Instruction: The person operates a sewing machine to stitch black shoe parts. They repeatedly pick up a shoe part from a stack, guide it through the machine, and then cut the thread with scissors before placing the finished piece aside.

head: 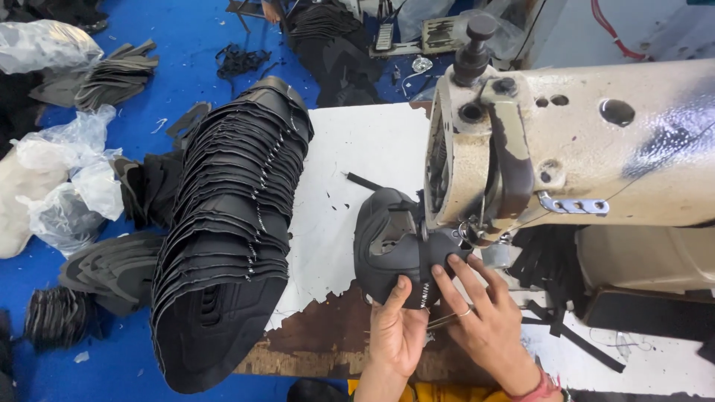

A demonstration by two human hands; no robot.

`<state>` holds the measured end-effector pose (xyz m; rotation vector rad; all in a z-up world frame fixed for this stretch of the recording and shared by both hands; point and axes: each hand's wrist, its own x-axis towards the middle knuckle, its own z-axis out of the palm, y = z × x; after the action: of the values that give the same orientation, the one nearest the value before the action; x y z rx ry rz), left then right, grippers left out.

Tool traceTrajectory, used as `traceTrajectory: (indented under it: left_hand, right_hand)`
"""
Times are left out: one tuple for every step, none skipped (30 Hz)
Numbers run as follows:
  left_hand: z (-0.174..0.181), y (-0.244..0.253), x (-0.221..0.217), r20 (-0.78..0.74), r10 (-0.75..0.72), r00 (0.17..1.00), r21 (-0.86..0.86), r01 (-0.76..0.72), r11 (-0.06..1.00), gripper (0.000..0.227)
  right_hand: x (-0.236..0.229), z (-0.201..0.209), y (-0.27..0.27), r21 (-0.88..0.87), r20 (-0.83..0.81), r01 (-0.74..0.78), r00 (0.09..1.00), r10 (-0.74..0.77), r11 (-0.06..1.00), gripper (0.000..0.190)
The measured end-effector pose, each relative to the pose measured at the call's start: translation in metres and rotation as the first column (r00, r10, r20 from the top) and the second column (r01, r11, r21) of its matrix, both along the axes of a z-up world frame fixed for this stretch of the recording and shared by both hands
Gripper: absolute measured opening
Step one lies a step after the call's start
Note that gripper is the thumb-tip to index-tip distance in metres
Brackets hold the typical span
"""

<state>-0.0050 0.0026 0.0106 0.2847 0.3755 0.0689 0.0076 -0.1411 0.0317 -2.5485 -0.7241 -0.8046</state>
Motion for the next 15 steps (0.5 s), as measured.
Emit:
traceTrajectory:
  left_hand:
    - [0.0, 0.002, 0.0, -0.019, -0.032, 0.999, -0.006, 0.032, 0.999, 0.048]
    - [0.0, 0.004, -0.001, -0.04, -0.064, 0.997, -0.011, 0.063, 0.998, 0.048]
    - [0.0, 0.004, -0.002, -0.044, -0.067, 0.997, -0.011, 0.066, 0.998, 0.048]
    - [0.001, 0.005, -0.002, -0.043, -0.068, 0.997, -0.001, 0.068, 0.998, 0.048]
    - [0.001, 0.005, -0.001, -0.042, -0.07, 0.997, 0.008, 0.07, 0.997, 0.048]
    - [0.002, 0.006, -0.001, -0.042, -0.072, 0.996, 0.009, 0.073, 0.997, 0.048]
    - [0.003, 0.007, 0.0, -0.061, -0.076, 0.995, 0.013, 0.077, 0.997, 0.047]
    - [0.004, 0.007, 0.0, -0.081, -0.079, 0.994, 0.015, 0.081, 0.997, 0.046]
    - [0.003, 0.008, 0.0, -0.084, -0.081, 0.993, 0.015, 0.083, 0.996, 0.046]
    - [0.002, 0.009, -0.001, -0.101, -0.093, 0.991, 0.014, 0.095, 0.995, 0.045]
    - [0.002, 0.01, -0.001, -0.118, -0.105, 0.987, 0.012, 0.107, 0.994, 0.043]
    - [0.002, 0.009, -0.001, -0.12, -0.103, 0.987, 0.012, 0.106, 0.994, 0.043]
    - [0.003, 0.009, -0.001, -0.132, -0.103, 0.986, 0.013, 0.106, 0.994, 0.043]
    - [0.004, 0.01, -0.001, -0.143, -0.103, 0.984, 0.017, 0.107, 0.994, 0.043]
    - [0.005, 0.01, -0.001, -0.145, -0.101, 0.984, 0.019, 0.105, 0.994, 0.043]
  right_hand:
    - [-0.001, 0.002, 0.002, 0.019, 0.003, 0.002, 1.0, -0.002, 1.0, 0.075]
    - [-0.002, 0.005, 0.004, 0.04, 0.004, 0.004, 1.0, -0.005, 0.999, 0.076]
    - [-0.004, 0.008, 0.005, 0.04, 0.0, 0.008, 1.0, -0.008, 0.999, 0.076]
    - [-0.005, 0.011, 0.005, 0.039, -0.02, 0.012, 1.0, -0.011, 0.999, 0.079]
    - [-0.007, 0.015, 0.006, 0.037, -0.04, 0.016, 0.999, -0.014, 0.999, 0.082]
    - [-0.008, 0.016, 0.006, 0.038, -0.04, 0.018, 0.999, -0.017, 0.999, 0.082]
    - [-0.009, 0.017, 0.007, 0.03, -0.062, 0.029, 0.998, -0.027, 0.999, 0.084]
    - [-0.01, 0.018, 0.007, 0.02, -0.086, 0.038, 0.996, -0.036, 0.999, 0.086]
    - [-0.011, 0.018, 0.008, 0.02, -0.089, 0.04, 0.995, -0.038, 0.999, 0.086]
    - [-0.013, 0.018, 0.008, 0.018, -0.107, 0.049, 0.993, -0.046, 0.999, 0.088]
    - [-0.014, 0.018, 0.009, 0.016, -0.124, 0.057, 0.991, -0.055, 0.998, 0.09]
    - [-0.015, 0.019, 0.009, 0.016, -0.126, 0.055, 0.991, -0.053, 0.998, 0.09]
    - [-0.015, 0.021, 0.009, 0.019, -0.141, 0.058, 0.989, -0.055, 0.998, 0.092]
    - [-0.016, 0.022, 0.01, 0.024, -0.156, 0.061, 0.986, -0.056, 0.998, 0.094]
    - [-0.016, 0.022, 0.01, 0.026, -0.157, 0.059, 0.986, -0.054, 0.998, 0.094]
